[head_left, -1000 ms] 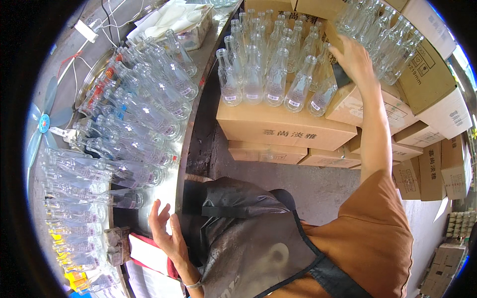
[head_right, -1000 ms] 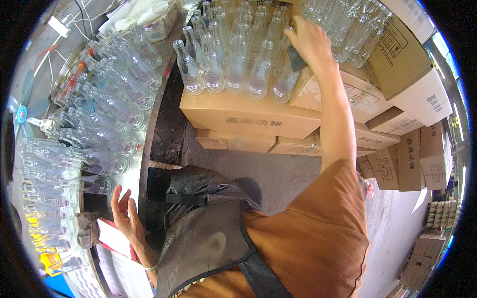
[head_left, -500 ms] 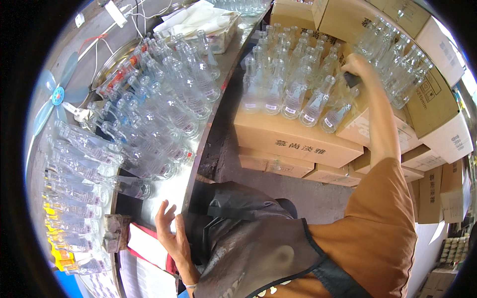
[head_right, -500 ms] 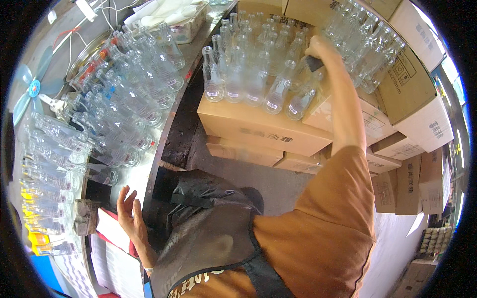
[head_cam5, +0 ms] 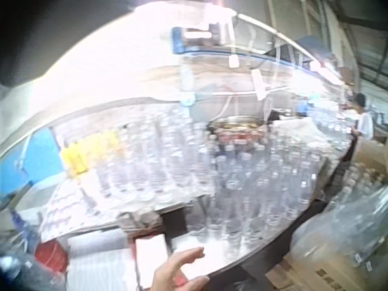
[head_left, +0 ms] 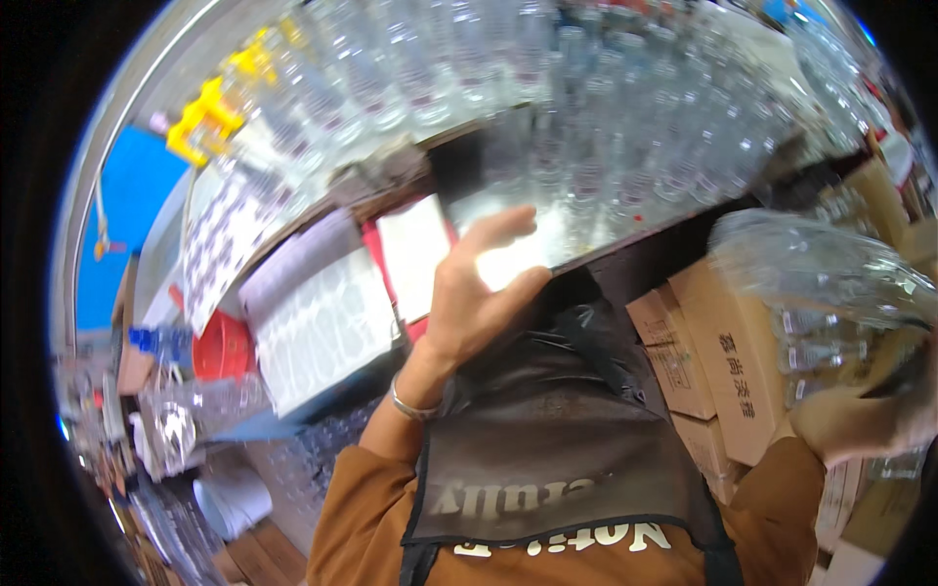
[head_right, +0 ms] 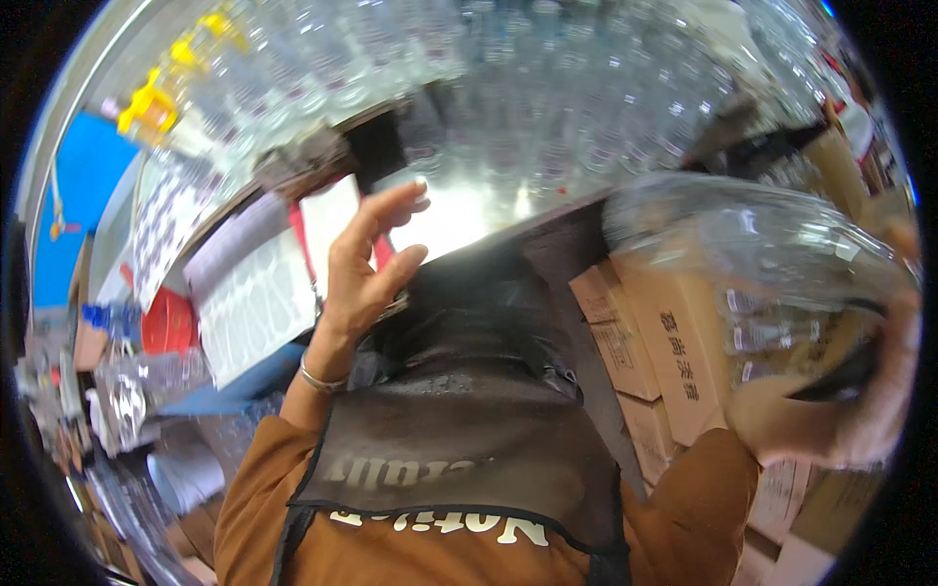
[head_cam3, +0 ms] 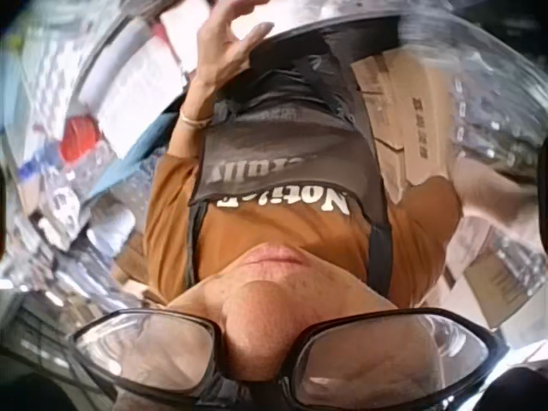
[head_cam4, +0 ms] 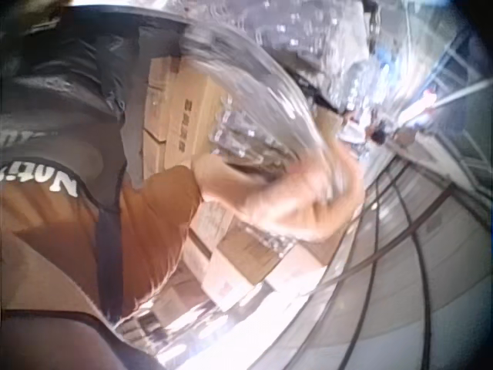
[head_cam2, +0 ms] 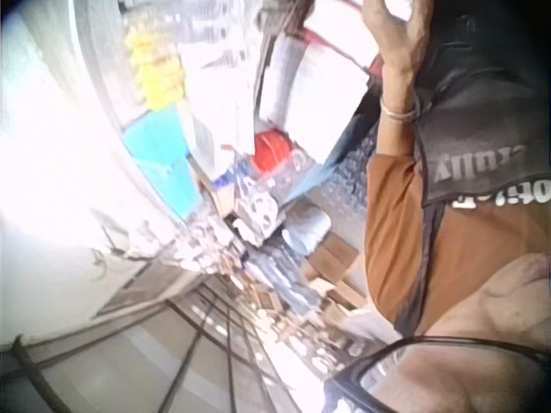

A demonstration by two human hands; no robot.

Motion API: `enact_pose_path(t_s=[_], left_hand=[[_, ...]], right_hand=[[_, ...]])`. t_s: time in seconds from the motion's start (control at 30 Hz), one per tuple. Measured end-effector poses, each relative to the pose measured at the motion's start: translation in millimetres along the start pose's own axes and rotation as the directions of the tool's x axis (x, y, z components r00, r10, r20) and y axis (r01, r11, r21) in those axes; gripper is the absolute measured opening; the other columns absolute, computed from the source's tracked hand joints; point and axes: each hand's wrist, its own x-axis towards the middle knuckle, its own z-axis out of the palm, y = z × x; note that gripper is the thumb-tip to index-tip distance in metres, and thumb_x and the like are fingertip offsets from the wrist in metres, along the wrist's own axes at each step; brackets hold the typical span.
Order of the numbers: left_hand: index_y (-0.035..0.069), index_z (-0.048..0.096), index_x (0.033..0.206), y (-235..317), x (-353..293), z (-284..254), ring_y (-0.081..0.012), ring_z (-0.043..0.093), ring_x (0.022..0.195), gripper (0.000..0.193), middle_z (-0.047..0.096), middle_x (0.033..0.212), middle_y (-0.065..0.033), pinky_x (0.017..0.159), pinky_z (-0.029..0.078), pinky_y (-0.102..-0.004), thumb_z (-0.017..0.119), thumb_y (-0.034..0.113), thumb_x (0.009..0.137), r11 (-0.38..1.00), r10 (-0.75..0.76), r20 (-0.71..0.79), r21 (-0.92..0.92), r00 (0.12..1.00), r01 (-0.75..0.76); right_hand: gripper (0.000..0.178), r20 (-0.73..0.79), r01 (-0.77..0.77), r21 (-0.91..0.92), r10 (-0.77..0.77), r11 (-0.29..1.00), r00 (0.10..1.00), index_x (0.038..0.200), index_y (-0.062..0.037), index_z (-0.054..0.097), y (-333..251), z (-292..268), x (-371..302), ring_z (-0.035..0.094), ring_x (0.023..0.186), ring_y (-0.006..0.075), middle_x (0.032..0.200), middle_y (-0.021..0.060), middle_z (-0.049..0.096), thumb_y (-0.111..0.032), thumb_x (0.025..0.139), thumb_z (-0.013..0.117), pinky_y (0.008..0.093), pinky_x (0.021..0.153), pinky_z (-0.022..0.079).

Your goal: The person repeatedly picks up clear plastic bottles, wipes them with a cloth, applies a label to each bottle, and places the labeled bottles into a cardboard box. The process is repeated for multiple bottles in a continuous workflow.

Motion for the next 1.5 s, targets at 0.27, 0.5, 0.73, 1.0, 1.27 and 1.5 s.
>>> enact_pose_path(t_s=[0.27, 0.5, 0.73, 1.0, 1.27, 1.5], left_hand=[[-0.002, 0.033, 0.153, -19.1, -25.3, -87.7, -0.0301, 0.063, 0.117, 0.085, 0.060, 0.132, -0.0206, 0.097, 0.049, -0.0384, 0.060, 0.053, 0.095, 0.810, -0.158, 0.098, -0.556, 0.982, 0.186], [0.000, 0.031, 0.154, -74.0, -35.1, -66.5, -0.0316, 0.058, 0.125, 0.070, 0.054, 0.139, -0.0239, 0.106, 0.044, -0.0412, 0.050, 0.046, 0.104, 0.701, -0.540, -0.285, -0.673, 0.792, 0.236], [-0.005, 0.034, 0.152, -51.5, -49.9, -71.4, -0.0299, 0.051, 0.133, 0.059, 0.047, 0.146, -0.0243, 0.111, 0.041, -0.0415, 0.049, 0.030, 0.107, 0.819, -0.529, -0.413, -0.479, 0.741, 0.317], [-0.005, 0.044, 0.147, -60.9, -69.7, -65.8, -0.0222, 0.056, 0.125, 0.062, 0.057, 0.139, -0.0183, 0.104, 0.045, -0.0344, 0.070, 0.010, 0.093, 0.941, -0.308, -0.527, -0.044, 0.792, 0.336], [-0.002, 0.055, 0.138, -56.6, -59.9, -50.5, -0.0260, 0.061, 0.115, 0.057, 0.062, 0.127, -0.0172, 0.098, 0.048, -0.0341, 0.076, 0.011, 0.086, 0.941, -0.141, -0.565, 0.177, 0.813, 0.287], [0.000, 0.048, 0.145, -59.8, -63.9, -46.2, -0.0216, 0.061, 0.109, 0.061, 0.061, 0.125, -0.0153, 0.092, 0.051, -0.0336, 0.073, 0.014, 0.091, 0.951, -0.306, -0.558, -0.136, 0.771, 0.279]], right_hand=[[0.047, 0.684, -0.519, 0.523, 0.031, 0.676, 0.729, 0.092, -0.0033, 0.066, -58.2, 299.4, 4.8, 0.049, 0.063, 0.0033, 0.066, -0.0040, 0.055, -0.050, 0.098, 0.061, 0.0205, 0.058, 0.037], [0.057, 0.842, -0.687, 0.421, 0.026, 0.592, 0.538, 0.138, 0.0040, 0.052, -31.7, 379.4, -115.4, 0.063, 0.071, 0.0091, 0.116, 0.0140, 0.068, -0.036, 0.099, 0.064, 0.0243, 0.069, 0.054], [0.048, 0.840, -0.634, 0.400, 0.012, 0.662, 0.542, 0.133, 0.0036, 0.056, -85.5, 334.7, -152.9, 0.063, 0.067, 0.0121, 0.124, 0.0128, 0.064, -0.027, 0.098, 0.065, 0.0281, 0.064, 0.050], [0.046, 0.811, -0.636, 0.387, 0.082, 0.668, 0.579, 0.124, 0.0069, 0.061, -71.4, 345.5, -159.5, 0.064, 0.090, 0.0275, 0.104, 0.0218, 0.065, -0.028, 0.095, 0.064, 0.0369, 0.081, 0.050], [0.041, 0.920, -0.791, 0.337, 0.001, 0.510, 0.392, 0.137, 0.0045, 0.055, -55.5, 345.8, -165.4, 0.055, 0.071, 0.0096, 0.106, 0.0069, 0.059, -0.022, 0.106, 0.053, 0.0247, 0.065, 0.046], [0.039, 0.915, -0.759, 0.279, 0.078, 0.588, 0.397, 0.128, 0.0053, 0.060, -70.8, 336.6, -157.4, 0.064, 0.093, 0.0240, 0.108, 0.0176, 0.063, -0.023, 0.101, 0.058, 0.0323, 0.078, 0.050]])
